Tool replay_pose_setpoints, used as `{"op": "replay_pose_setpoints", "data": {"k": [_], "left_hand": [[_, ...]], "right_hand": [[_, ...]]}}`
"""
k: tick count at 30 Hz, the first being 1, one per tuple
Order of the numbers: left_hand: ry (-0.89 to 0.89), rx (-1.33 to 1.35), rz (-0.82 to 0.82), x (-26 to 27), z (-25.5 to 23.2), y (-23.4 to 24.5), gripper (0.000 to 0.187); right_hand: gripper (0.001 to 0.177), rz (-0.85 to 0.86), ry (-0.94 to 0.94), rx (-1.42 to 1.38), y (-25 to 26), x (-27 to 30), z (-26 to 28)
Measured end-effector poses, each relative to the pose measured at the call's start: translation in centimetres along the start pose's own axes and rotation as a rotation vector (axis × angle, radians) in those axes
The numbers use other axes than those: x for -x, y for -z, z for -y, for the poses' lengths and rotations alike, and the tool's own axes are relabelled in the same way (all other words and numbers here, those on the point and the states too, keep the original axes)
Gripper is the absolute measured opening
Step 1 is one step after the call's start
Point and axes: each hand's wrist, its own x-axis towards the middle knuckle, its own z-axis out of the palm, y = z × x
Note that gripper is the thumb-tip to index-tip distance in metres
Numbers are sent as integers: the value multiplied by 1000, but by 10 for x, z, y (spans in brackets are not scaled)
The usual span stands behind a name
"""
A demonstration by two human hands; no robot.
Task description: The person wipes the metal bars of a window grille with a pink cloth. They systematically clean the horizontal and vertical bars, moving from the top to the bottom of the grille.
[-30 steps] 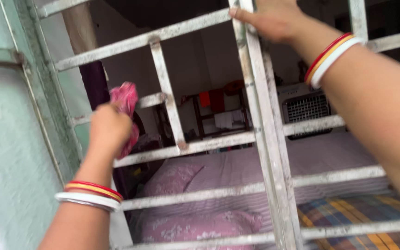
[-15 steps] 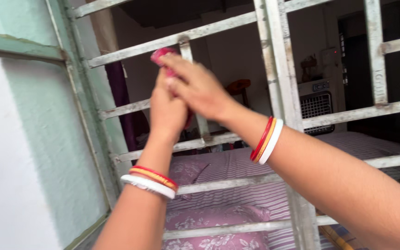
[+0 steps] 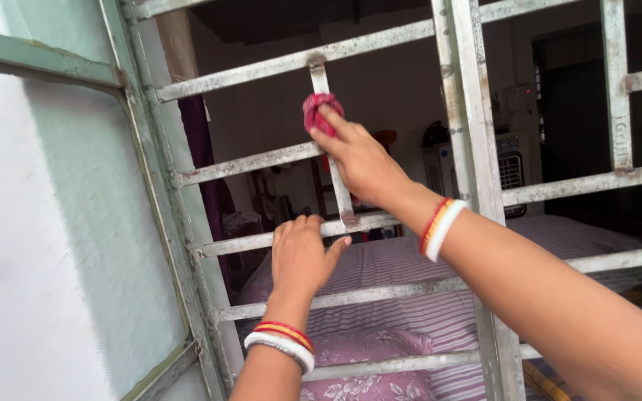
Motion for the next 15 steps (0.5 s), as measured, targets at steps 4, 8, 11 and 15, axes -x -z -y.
{"op": "replay_pose_setpoints", "data": {"k": [4, 8, 11, 15], "left_hand": [[29, -36, -78, -3, -6, -6, 61], [78, -36, -87, -5, -9, -8, 59], [84, -45, -101, -7, -9, -9, 60], [109, -58, -75, -7, -10, -8, 61]], "right_hand": [[57, 220, -28, 96, 24, 2, 3], [41, 205, -29, 104, 50, -21, 5], [55, 65, -111, 90, 48, -45, -2], [70, -27, -42, 131, 15, -55, -7]]}}
